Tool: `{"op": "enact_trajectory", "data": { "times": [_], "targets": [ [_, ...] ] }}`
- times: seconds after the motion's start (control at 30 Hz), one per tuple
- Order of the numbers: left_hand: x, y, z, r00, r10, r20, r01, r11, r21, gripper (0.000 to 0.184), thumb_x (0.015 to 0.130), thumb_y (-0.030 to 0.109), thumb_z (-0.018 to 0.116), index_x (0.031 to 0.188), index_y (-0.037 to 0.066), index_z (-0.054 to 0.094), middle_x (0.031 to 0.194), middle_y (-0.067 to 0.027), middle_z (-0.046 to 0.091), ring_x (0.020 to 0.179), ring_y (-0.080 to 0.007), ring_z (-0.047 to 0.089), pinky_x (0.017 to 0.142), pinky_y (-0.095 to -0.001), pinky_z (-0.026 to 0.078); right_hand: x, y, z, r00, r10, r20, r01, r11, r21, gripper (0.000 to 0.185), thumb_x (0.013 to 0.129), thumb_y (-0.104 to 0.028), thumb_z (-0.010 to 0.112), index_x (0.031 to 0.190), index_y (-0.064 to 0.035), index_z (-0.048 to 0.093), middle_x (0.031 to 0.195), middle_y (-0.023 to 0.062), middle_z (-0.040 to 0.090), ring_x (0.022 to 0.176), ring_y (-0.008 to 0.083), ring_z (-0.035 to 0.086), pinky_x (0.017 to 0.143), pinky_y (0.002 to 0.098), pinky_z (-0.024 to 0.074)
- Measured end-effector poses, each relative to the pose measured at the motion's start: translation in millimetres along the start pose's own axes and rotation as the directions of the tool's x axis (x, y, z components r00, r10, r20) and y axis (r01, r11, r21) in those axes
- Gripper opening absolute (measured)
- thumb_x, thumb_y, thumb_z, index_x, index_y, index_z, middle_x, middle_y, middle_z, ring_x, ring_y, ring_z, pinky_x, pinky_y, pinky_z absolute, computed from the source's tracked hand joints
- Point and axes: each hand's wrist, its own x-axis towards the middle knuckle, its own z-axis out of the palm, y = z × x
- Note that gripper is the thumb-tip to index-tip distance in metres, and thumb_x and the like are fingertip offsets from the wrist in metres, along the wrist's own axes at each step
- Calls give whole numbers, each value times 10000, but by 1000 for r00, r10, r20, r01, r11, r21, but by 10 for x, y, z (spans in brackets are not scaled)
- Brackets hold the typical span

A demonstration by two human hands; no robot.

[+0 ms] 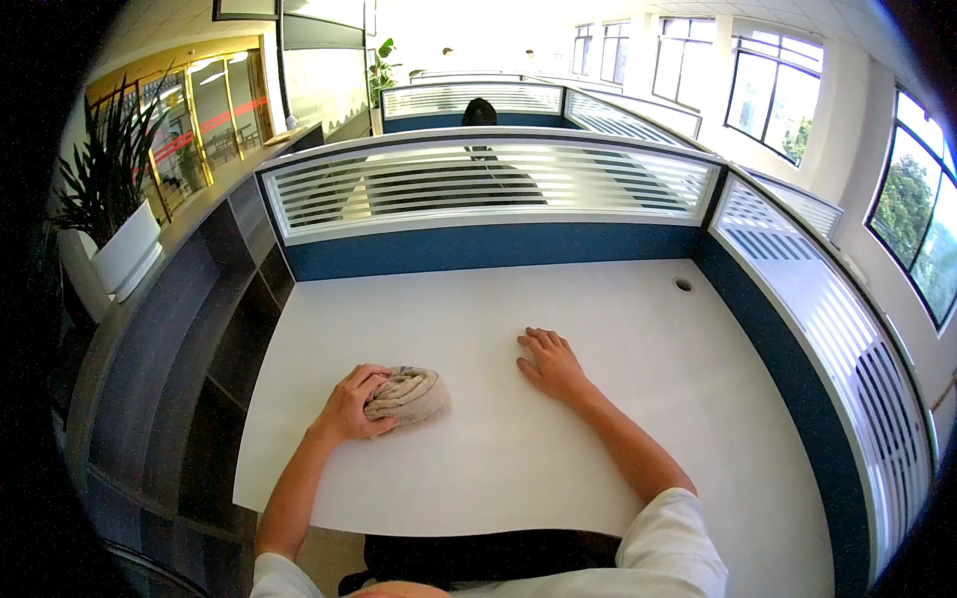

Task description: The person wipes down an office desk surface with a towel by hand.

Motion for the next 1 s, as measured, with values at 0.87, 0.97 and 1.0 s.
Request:
{"op": "enact_trajectory", "data": {
  "times": [0.87,0.97,1.0],
  "targets": [
    [19,59,-28,1000,-7,-6,7,1000,4,554,714,290,926,1147,38,689,1323,-78,675,1196,-313,664,1002,-442,580,9,-3,-15,1000,-3,0,3,1000,-2,501,1046,-301,634,1488,-65,607,1624,182,524,1517,384,452,1252,526,373],
    [22,65,-28,1000,-10,-4,10,1000,0,553,716,289,925,1151,41,691,1327,-75,673,1201,-311,662,1005,-443,581,11,17,-2,1000,-3,4,3,1000,-1,511,1046,-301,635,1499,-68,597,1634,181,516,1522,382,449,1254,525,371],
    [22,66,-30,1000,-12,-3,12,1000,-3,553,717,288,924,1153,42,691,1328,-74,672,1203,-311,661,1007,-444,581,11,20,-4,1000,-2,5,2,1000,1,511,1048,-301,634,1502,-69,595,1637,179,513,1523,381,447,1256,524,368]
  ]
}}
